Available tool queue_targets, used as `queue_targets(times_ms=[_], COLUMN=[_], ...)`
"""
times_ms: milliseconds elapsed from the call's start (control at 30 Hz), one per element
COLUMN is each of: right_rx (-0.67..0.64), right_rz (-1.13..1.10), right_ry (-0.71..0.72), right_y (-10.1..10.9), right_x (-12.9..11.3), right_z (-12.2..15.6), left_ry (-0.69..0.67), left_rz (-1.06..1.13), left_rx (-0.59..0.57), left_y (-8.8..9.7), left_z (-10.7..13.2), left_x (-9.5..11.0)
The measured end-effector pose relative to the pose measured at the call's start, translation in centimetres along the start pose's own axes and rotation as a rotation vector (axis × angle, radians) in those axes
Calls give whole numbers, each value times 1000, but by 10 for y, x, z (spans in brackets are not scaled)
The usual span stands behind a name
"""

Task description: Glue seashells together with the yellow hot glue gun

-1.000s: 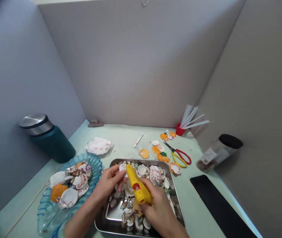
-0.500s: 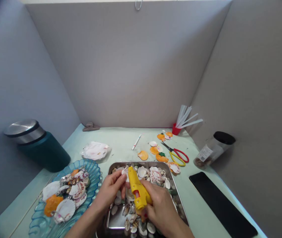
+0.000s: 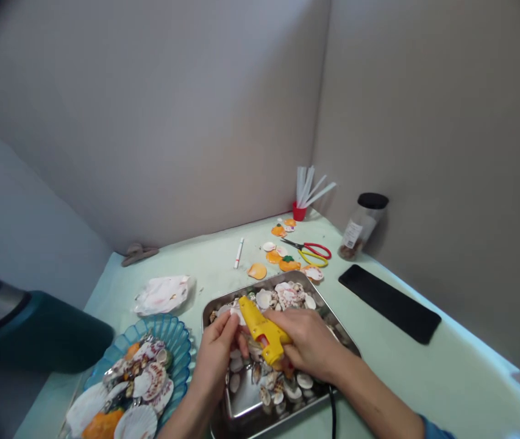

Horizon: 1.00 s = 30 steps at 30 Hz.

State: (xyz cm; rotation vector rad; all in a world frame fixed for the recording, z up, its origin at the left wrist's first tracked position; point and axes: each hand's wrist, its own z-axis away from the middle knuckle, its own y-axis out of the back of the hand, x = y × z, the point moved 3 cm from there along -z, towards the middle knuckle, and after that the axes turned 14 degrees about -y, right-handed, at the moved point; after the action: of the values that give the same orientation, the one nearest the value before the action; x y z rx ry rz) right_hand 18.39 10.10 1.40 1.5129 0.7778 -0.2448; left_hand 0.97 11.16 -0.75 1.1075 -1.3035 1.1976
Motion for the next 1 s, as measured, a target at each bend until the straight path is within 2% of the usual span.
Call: queue_targets(times_ms=[233,400,533,767,1000], right_rx=[60,70,93,62,70], right_rz=[38,-48,-134,-109,-89], right_ry=[66,185,218,215,106], right_y=[-4,0,4,2,5], right_x=[1,-1,2,2,1], right_z=[4,8,10,10,9], left_ry=[-40,-92,-124,-184,-181], left_rz=[84,151,183,87,11], left_rx=[-16,66,116,85,51], left_y=[-1,-1,0,-2,-3], left_z=[2,3,3,5,5], left_x=[0,3,7,16,14])
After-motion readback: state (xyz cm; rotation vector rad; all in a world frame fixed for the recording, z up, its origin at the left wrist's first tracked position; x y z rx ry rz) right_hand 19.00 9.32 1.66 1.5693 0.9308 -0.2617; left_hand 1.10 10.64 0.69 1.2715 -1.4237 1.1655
